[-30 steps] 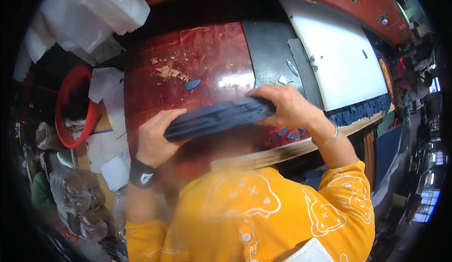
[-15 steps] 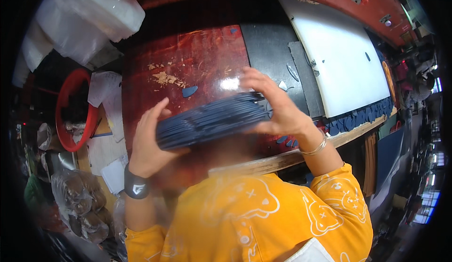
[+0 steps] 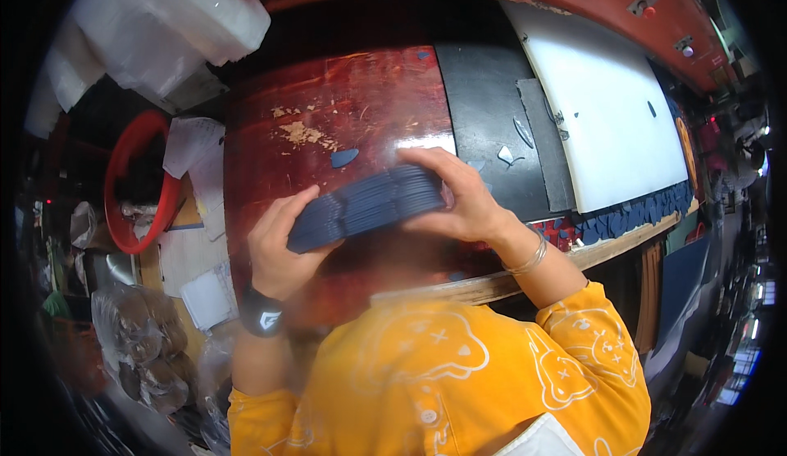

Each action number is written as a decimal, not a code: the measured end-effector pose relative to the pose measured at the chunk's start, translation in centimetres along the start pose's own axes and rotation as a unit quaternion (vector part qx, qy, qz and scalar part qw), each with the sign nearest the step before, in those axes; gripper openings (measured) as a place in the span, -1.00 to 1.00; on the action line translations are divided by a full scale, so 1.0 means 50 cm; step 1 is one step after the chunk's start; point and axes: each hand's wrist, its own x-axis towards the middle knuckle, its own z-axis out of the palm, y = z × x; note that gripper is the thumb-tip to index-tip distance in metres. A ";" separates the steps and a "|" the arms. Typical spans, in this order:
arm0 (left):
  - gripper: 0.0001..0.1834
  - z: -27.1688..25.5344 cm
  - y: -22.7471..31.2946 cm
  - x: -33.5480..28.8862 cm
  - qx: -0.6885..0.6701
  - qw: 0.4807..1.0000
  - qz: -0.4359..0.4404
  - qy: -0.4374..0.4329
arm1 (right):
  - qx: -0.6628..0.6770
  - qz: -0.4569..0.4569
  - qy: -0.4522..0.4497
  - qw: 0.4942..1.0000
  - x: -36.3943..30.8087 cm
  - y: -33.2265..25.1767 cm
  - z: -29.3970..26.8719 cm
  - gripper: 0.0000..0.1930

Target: The person repeatedly picks up dark blue rubber pieces, places them on a roller machine, and presses them with a wooden tool. They then remove the processed pieces and place them into plastic bags. The person also handles a large blue rubber sheet and a yellow plastic template during the process.

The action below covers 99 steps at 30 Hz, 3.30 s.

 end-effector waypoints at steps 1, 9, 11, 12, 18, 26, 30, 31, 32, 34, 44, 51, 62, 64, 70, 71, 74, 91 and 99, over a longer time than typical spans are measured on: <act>-0.10 -0.003 0.003 0.003 0.054 0.998 0.031 0.017 | -0.026 -0.054 0.039 0.997 0.003 -0.002 0.007 0.23; -0.08 -0.001 -0.002 0.022 0.011 1.000 -0.005 -0.007 | 0.121 -0.031 -0.014 0.992 0.040 -0.038 -0.039 0.18; -0.13 -0.002 -0.003 0.015 0.081 0.995 0.051 0.015 | 0.098 0.014 0.004 0.995 0.042 -0.043 -0.046 0.01; -0.12 -0.005 -0.002 0.010 0.047 0.998 0.022 0.017 | 0.058 0.028 -0.007 0.998 0.043 -0.045 -0.043 -0.06; -0.11 -0.028 0.020 -0.005 0.031 0.995 0.057 0.078 | -0.023 -0.167 0.093 0.981 0.036 -0.060 0.000 -0.14; -0.14 -0.006 -0.016 -0.044 -0.037 0.995 -0.088 0.038 | -0.141 -0.108 0.057 0.983 0.054 -0.032 -0.002 -0.23; -0.16 -0.009 -0.047 -0.079 -0.017 0.998 -0.039 0.035 | -0.129 -0.133 0.041 0.982 0.051 -0.031 -0.014 -0.29; -0.22 -0.010 -0.050 -0.084 0.006 0.996 -0.020 0.082 | -0.122 -0.158 0.041 0.979 0.051 -0.037 -0.014 -0.30; -0.24 -0.006 -0.052 -0.084 0.044 0.994 -0.021 0.103 | -0.114 -0.183 0.038 0.976 0.053 -0.046 -0.013 -0.31; -0.33 -0.001 -0.049 -0.079 0.120 0.981 -0.029 0.148 | -0.218 -0.148 0.022 0.964 0.062 -0.070 -0.008 -0.28; -0.49 -0.001 -0.041 -0.079 0.037 0.990 -0.058 0.120 | -0.278 -0.041 -0.155 0.947 0.110 -0.136 0.007 -0.36; -0.65 0.010 -0.048 -0.106 0.039 0.979 -0.036 0.196 | -0.411 -0.163 -0.287 0.850 0.211 -0.208 0.061 -0.07; -0.15 -0.124 -0.108 -0.614 0.076 0.659 -0.639 0.389 | 0.082 0.083 -0.576 0.809 0.366 -0.440 0.341 -0.24; -0.23 -0.099 -0.149 -0.650 0.047 0.689 -0.695 0.201 | 0.119 0.119 -0.619 0.767 0.373 -0.481 0.438 -0.25; -0.38 -0.005 -0.235 -0.626 0.090 0.794 -0.596 0.082 | 0.082 0.309 -0.717 0.619 0.355 -0.477 0.739 -0.52; -0.38 0.013 -0.238 -0.621 0.090 0.801 -0.580 0.115 | 0.053 0.311 -0.733 0.602 0.354 -0.461 0.785 -0.58; -0.36 0.057 -0.244 -0.614 0.114 0.809 -0.513 0.264 | -0.126 0.363 -0.695 0.607 0.364 -0.415 0.908 -0.52; -0.22 0.111 -0.355 -0.630 -0.041 0.742 -0.572 0.346 | -0.006 0.300 -0.681 0.668 0.480 -0.440 1.044 -0.70; -0.27 0.187 -0.354 -0.595 -0.040 0.792 -0.507 0.339 | 0.012 0.264 -0.555 0.789 0.413 -0.327 1.078 -0.57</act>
